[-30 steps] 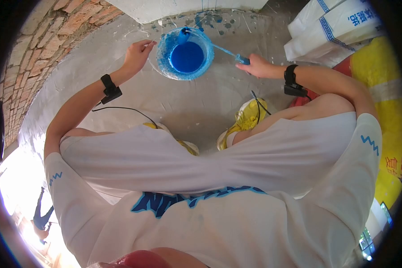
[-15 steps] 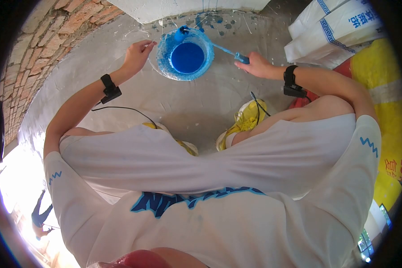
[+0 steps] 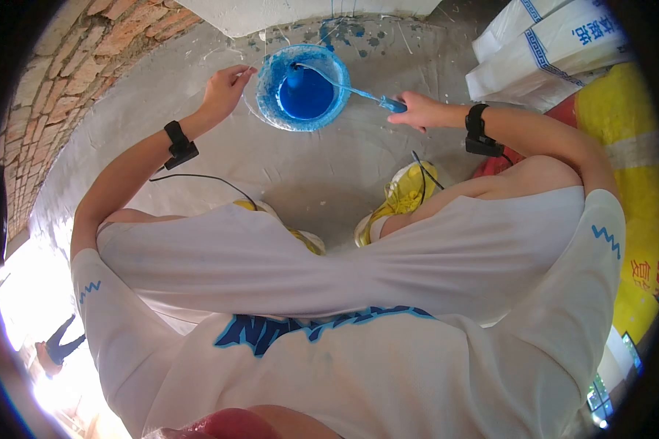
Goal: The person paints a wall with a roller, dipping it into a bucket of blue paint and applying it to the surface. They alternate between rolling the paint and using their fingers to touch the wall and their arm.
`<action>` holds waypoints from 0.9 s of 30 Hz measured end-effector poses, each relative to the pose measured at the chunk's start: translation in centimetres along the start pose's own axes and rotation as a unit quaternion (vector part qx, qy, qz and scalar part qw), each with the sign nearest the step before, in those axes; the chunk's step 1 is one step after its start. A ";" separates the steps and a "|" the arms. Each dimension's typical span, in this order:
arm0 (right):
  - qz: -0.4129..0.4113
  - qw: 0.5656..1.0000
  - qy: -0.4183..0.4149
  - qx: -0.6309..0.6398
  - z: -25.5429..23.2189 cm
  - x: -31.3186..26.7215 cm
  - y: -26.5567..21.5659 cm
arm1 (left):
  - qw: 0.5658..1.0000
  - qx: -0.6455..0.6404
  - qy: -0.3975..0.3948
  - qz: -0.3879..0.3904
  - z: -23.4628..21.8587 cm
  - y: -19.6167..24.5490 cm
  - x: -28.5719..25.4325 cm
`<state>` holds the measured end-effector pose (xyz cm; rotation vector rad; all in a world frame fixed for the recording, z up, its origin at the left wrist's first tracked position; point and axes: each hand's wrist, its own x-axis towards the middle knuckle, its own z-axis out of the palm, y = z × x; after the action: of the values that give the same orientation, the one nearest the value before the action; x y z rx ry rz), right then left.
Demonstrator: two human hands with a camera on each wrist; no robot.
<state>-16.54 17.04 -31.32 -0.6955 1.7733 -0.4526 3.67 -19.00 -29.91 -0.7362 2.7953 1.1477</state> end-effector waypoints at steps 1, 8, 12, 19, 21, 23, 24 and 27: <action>0.000 1.000 0.015 0.007 0.0 -0.3 -0.3 | 1.000 0.002 -0.003 -0.002 0.0 0.1 0.0; -0.053 0.999 0.010 0.011 -0.2 -0.1 -1.1 | 1.000 -0.005 0.007 0.003 0.0 0.1 -0.1; -0.041 0.999 0.004 -0.018 -0.6 0.2 -1.1 | 1.000 0.002 -0.006 -0.009 -0.2 0.3 -0.2; 0.006 0.992 -0.104 -0.065 -3.4 0.9 -1.6 | 1.000 0.009 0.009 0.020 -0.1 0.2 -0.2; 0.007 0.992 -0.108 -0.067 -3.8 1.0 -1.7 | 1.000 0.008 0.004 0.012 -0.1 0.2 -0.2; 0.048 0.989 -0.137 -0.011 -4.1 1.2 -1.7 | 1.000 0.008 -0.002 0.003 -0.2 0.4 -0.2; 0.048 0.989 -0.137 -0.011 -4.1 0.9 -2.1 | 1.000 0.009 -0.001 0.003 -0.2 0.3 -0.2; 0.012 0.983 -0.177 -0.050 -4.1 0.5 -2.7 | 1.000 0.007 0.000 0.002 -0.1 0.2 -0.2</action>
<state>-19.90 14.56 -28.77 -0.7717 1.4734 -0.2084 3.82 -18.88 -29.66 -0.7301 2.8027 1.1284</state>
